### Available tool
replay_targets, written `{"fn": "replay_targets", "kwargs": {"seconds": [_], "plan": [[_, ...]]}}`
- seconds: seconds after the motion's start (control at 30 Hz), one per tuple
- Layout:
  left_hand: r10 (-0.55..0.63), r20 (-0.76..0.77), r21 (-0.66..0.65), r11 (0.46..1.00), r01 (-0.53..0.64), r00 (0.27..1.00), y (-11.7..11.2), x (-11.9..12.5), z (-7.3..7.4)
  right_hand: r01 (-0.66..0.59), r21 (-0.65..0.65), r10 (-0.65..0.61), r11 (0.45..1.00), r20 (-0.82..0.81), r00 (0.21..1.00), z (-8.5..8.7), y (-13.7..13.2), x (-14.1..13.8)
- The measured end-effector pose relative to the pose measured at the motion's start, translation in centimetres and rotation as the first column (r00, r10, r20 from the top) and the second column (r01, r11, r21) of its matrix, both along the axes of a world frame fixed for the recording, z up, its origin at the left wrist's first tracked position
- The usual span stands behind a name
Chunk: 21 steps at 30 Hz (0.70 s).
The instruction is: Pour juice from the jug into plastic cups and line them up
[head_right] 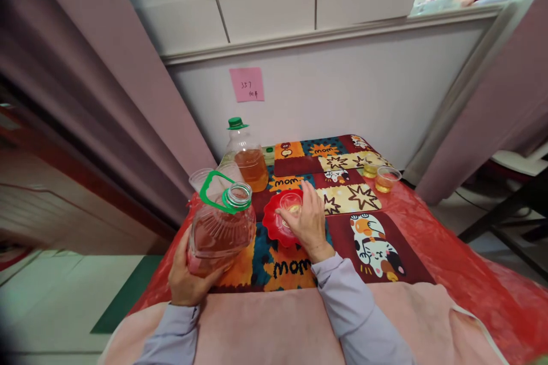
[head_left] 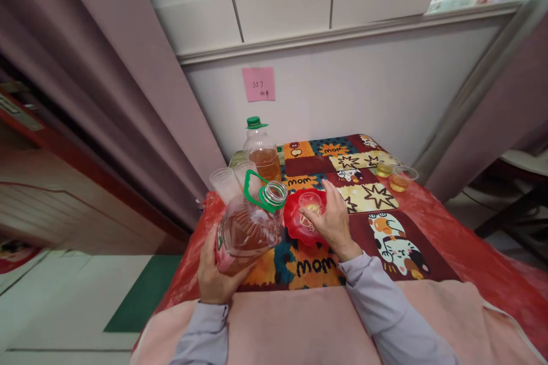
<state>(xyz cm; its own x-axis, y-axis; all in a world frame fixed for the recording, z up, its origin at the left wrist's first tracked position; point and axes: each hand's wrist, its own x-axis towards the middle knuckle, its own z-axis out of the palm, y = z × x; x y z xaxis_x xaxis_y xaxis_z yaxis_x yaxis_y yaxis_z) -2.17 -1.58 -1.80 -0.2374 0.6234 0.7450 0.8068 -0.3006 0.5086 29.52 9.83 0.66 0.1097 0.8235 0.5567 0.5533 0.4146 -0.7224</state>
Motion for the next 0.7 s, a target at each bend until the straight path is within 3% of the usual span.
{"fn": "replay_targets", "kwargs": {"seconds": [0.1,0.17,0.27,0.33,0.43,0.53,0.6,0.7], "plan": [[-0.013,-0.013,0.004,1.000,0.013,1.000,0.2,-0.4,-0.1,-0.248,0.069,0.257,0.966,-0.235,0.937,1.5,-2.2,-1.7],[-0.016,-0.033,-0.019,1.000,0.016,0.999,0.2,-0.4,0.2,-0.464,0.037,0.439,0.885,-0.395,0.807,2.1,-3.8,-3.4],[-0.036,-0.113,-0.033,0.999,0.032,0.993,0.2,-0.3,0.7,-0.657,0.003,0.552,0.754,-0.546,0.631,2.6,-5.3,-5.5],[-0.038,-0.154,-0.026,0.999,0.035,0.987,0.2,0.0,1.0,-0.684,-0.012,0.571,0.730,-0.540,0.619,2.7,-5.6,-6.1],[-0.071,-0.113,-0.058,0.996,0.065,0.991,0.2,0.4,1.3,-0.644,-0.054,0.541,0.763,-0.491,0.683,2.6,-5.4,-6.1],[-0.135,0.220,-0.069,0.986,0.153,0.966,0.0,0.7,1.1,-0.619,-0.062,0.502,0.783,-0.525,0.687,2.4,-5.1,-5.8],[-0.104,0.519,-0.019,0.991,0.133,0.848,0.1,0.7,0.8,-0.621,-0.046,0.490,0.783,-0.568,0.661,2.3,-5.0,-5.8],[-0.019,0.711,-0.034,0.998,0.061,0.703,0.4,0.4,-0.2,-0.639,-0.032,0.480,0.769,-0.631,0.609,2.2,-4.9,-5.9]]}}
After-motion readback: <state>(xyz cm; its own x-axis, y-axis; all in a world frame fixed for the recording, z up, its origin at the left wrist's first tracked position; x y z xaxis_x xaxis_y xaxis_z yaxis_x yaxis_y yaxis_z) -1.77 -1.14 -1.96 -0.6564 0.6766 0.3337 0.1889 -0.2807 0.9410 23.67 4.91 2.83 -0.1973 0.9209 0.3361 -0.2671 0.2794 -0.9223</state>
